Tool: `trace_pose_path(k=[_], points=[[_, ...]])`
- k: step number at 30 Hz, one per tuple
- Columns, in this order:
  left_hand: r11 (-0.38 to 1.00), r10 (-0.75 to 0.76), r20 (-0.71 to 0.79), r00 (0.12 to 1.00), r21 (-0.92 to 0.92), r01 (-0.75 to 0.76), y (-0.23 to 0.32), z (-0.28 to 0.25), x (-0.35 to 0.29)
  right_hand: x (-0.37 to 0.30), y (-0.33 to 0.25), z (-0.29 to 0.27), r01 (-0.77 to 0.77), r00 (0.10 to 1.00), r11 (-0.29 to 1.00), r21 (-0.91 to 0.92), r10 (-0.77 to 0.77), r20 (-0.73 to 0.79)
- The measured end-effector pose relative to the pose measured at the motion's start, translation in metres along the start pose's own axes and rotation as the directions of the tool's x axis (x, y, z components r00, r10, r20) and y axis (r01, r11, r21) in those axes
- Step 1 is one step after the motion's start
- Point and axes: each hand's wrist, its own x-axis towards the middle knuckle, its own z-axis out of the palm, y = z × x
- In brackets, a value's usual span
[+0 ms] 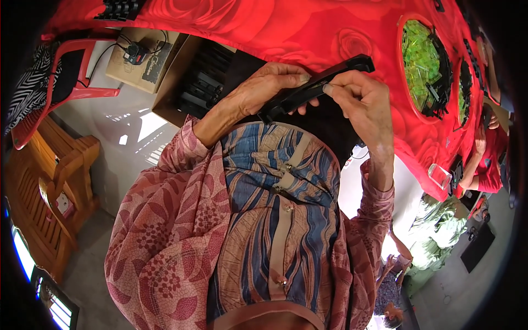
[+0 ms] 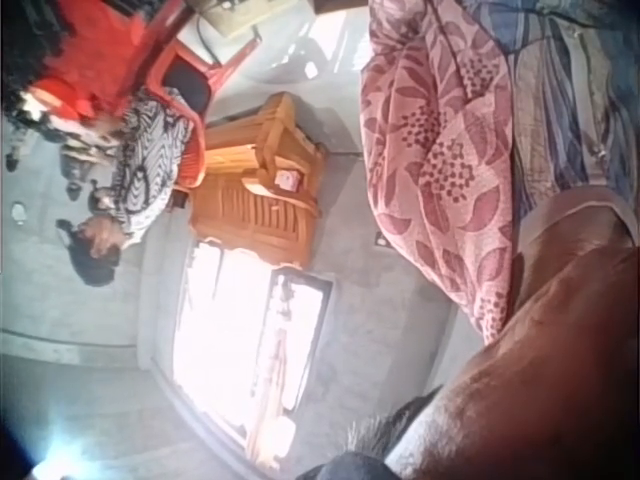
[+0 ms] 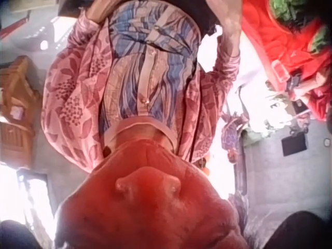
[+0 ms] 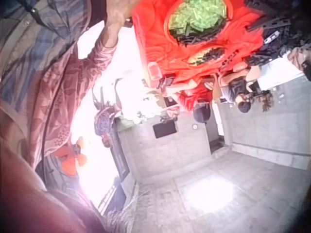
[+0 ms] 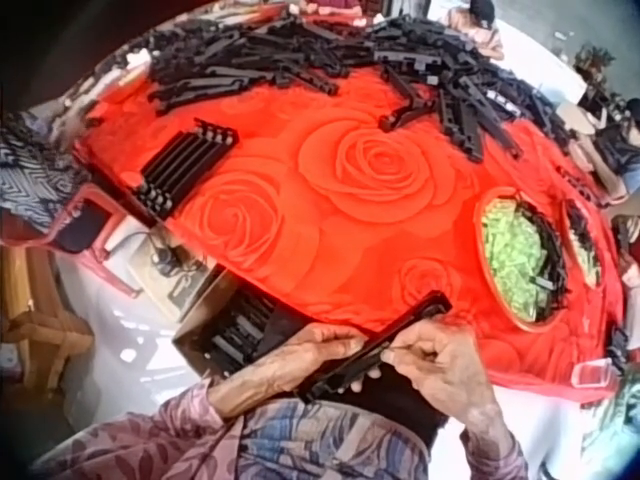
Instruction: The person assembles small black plastic components by hand at a table.
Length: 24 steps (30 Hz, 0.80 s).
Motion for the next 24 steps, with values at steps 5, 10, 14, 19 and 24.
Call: trace_pose_path(k=[5, 10, 14, 19, 24], points=[[1.0, 0.001, -0.009, 1.0, -0.005, -0.001, -0.0008, -0.0001, 0.0004, 0.0004, 0.0061, 0.0015, 0.031, 0.999, 0.999, -0.029, -0.032, -0.016], [1.0, -0.003, -0.018, 1.0, -0.007, 0.002, 0.0002, 0.0008, -0.0005, -0.0004, 0.0048, 0.0043, 0.034, 0.999, 0.997, -0.069, -0.037, -0.039], [1.0, 0.0, -0.012, 1.0, 0.018, 0.0, 0.0003, 0.0023, -0.0009, -0.0007, 0.0052, 0.0062, 0.103, 0.989, 0.975, -0.197, -0.121, -0.082], [0.997, 0.01, -0.026, 1.0, 0.078, -0.008, 0.0014, 0.0041, -0.0017, -0.0008, 0.0065, 0.0068, 0.161, 0.977, 0.939, -0.302, -0.196, -0.087], [0.996, 0.03, 0.007, 1.0, 0.079, -0.031, 0.0016, 0.0031, -0.002, -0.0009, 0.0075, 0.0073, 0.169, 0.974, 0.925, -0.341, -0.211, -0.089]])
